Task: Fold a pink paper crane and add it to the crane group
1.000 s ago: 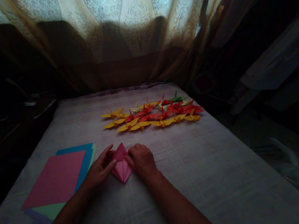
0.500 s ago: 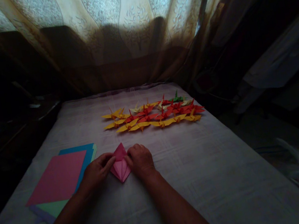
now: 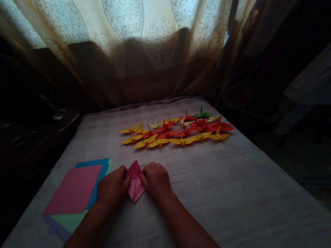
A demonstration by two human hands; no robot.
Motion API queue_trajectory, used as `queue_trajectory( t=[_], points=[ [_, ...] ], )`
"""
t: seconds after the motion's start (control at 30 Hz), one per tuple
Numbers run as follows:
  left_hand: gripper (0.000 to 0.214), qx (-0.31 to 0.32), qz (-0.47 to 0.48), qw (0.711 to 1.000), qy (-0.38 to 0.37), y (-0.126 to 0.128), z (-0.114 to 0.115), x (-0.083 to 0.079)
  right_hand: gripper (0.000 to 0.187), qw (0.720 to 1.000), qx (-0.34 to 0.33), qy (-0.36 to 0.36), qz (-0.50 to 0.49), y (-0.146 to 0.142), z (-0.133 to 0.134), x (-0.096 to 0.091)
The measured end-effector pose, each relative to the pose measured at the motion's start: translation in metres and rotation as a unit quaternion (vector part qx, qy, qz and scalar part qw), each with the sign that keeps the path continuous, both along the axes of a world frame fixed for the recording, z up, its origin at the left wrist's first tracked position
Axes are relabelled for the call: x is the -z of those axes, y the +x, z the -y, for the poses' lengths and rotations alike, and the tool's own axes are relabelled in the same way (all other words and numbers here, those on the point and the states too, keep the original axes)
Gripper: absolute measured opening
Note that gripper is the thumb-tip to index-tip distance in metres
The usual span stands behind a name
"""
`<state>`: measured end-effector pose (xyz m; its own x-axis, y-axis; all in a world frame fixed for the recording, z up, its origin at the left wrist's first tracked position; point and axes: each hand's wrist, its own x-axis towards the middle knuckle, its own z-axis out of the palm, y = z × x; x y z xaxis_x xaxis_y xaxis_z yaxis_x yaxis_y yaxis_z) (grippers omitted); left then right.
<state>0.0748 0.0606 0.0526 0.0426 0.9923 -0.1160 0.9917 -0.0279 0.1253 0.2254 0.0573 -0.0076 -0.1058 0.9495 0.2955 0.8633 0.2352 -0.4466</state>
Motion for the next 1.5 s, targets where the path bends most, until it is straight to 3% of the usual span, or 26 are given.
queue_trajectory(
  t=[0.23,0.43,0.57,0.8,1.2,1.5],
  points=[
    [0.024,-0.017,0.028,0.999,-0.016,0.009,0.003,0.002,0.011,1.0,-0.002,-0.007,0.003,0.0,0.0,-0.001],
    [0.042,-0.007,0.143,0.989,-0.039,-0.02,0.0,0.003,0.011,1.0,0.0,-0.016,-0.002,0.0,0.0,-0.003],
    [0.043,-0.021,0.23,0.972,-0.046,-0.035,-0.008,0.014,0.011,1.0,0.0,-0.013,-0.004,0.0,0.0,-0.003],
    [0.04,-0.003,0.344,0.937,-0.052,-0.033,-0.012,0.035,0.011,1.0,-0.002,-0.005,-0.014,0.001,0.001,0.0],
    [0.029,-0.009,0.369,0.928,-0.052,-0.032,-0.012,0.04,0.01,0.999,-0.002,-0.009,-0.033,0.002,0.0,0.0],
    [0.027,0.012,0.397,0.915,-0.073,-0.037,-0.023,0.055,0.011,0.999,-0.004,-0.002,-0.031,0.002,0.001,0.001]
  ],
)
